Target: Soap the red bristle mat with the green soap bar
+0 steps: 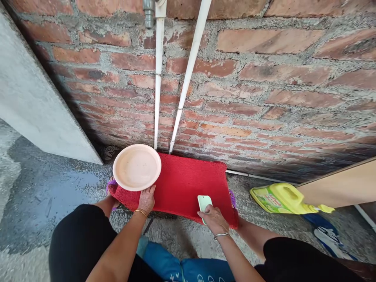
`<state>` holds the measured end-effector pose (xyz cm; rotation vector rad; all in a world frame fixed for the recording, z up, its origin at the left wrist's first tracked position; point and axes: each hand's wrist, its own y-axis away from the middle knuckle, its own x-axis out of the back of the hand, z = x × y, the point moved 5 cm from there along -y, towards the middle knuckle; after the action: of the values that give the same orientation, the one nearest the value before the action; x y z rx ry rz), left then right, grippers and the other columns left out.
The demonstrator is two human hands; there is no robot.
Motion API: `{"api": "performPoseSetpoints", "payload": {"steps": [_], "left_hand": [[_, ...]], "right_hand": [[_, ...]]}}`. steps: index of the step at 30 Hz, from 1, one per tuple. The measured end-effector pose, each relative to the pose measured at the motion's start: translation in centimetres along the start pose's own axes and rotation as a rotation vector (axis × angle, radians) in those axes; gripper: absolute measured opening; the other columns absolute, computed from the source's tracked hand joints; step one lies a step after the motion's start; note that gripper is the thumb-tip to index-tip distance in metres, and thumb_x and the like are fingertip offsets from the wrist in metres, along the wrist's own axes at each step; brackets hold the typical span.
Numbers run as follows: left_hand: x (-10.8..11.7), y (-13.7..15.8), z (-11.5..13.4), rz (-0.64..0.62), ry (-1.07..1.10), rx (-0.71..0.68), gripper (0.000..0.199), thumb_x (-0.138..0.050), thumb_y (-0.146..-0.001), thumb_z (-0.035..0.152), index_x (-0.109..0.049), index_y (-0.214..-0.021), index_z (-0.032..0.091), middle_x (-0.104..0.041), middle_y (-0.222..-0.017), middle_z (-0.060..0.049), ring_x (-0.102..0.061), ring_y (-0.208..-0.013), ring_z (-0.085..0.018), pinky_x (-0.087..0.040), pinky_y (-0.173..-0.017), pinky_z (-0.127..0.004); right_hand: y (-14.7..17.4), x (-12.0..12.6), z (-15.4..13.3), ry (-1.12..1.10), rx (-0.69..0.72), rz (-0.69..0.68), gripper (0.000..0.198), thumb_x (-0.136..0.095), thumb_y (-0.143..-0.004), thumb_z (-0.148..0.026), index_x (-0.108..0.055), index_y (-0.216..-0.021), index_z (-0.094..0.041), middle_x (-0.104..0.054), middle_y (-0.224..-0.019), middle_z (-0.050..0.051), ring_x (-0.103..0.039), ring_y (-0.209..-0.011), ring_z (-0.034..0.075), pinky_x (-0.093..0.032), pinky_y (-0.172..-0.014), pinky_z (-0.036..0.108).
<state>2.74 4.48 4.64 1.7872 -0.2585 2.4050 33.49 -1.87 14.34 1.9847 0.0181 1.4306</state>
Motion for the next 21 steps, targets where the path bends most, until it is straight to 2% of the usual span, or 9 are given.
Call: {"api": "performPoseSetpoints", "payload": {"steps": [5,9,13,18,21], "left_hand": [[1.0,0.7,0.2,-0.013,-0.009,-0.036,0.057,-0.041,-0.075,0.000,-0.058,-0.125,0.020,-0.064,-0.123,-0.009,-0.055,-0.120,-0.022,-0.041,-0.106,-0.044],[1.4,0.9,0.0,-0.033,-0.006,-0.032,0.057,-0.041,-0.075,0.002,-0.057,-0.126,0.021,-0.064,-0.122,-0.010,-0.056,-0.117,-0.023,-0.040,-0.105,-0.045],[1.5,0.8,-0.1,-0.062,-0.005,-0.018,0.056,-0.040,-0.076,0.002,-0.057,-0.127,0.019,-0.063,-0.122,-0.012,-0.056,-0.116,-0.023,-0.039,-0.105,-0.045],[1.4,0.8,0.2,-0.092,-0.014,-0.005,0.054,-0.040,-0.077,0.004,-0.058,-0.125,0.019,-0.062,-0.122,-0.012,-0.055,-0.117,-0.024,-0.039,-0.104,-0.044],[1.5,0.6,0.5,-0.103,-0.021,-0.001,0.054,-0.041,-0.077,0.005,-0.058,-0.125,0.020,-0.062,-0.123,-0.011,-0.054,-0.118,-0.024,-0.038,-0.105,-0.044]], "right_hand": [[-0.6,0.5,0.2,-0.015,-0.009,-0.004,0.022,-0.054,-0.082,-0.044,-0.059,-0.084,-0.023,-0.058,-0.092,0.004,-0.062,-0.077,0.018,-0.042,-0.066,0.027],[-1.1,-0.2,0.0,-0.029,0.039,0.035,0.024,-0.056,-0.081,-0.047,-0.060,-0.083,-0.023,-0.058,-0.087,0.003,-0.062,-0.077,0.017,-0.040,-0.063,0.025],[0.1,-2.0,-2.2,0.022,0.106,0.065,0.023,-0.058,-0.081,-0.046,-0.061,-0.083,-0.024,-0.057,-0.088,0.002,-0.060,-0.073,0.015,-0.036,-0.059,0.023],[2.0,-4.9,-5.6,0.107,0.273,0.076,0.017,-0.058,-0.083,-0.041,-0.061,-0.083,-0.024,-0.054,-0.091,0.000,-0.057,-0.071,0.012,-0.032,-0.057,0.022],[2.3,-5.4,-6.1,0.156,0.353,0.096,0.015,-0.063,-0.079,-0.038,-0.061,-0.082,-0.024,-0.052,-0.089,0.000,-0.057,-0.074,0.013,-0.032,-0.059,0.022]]}}
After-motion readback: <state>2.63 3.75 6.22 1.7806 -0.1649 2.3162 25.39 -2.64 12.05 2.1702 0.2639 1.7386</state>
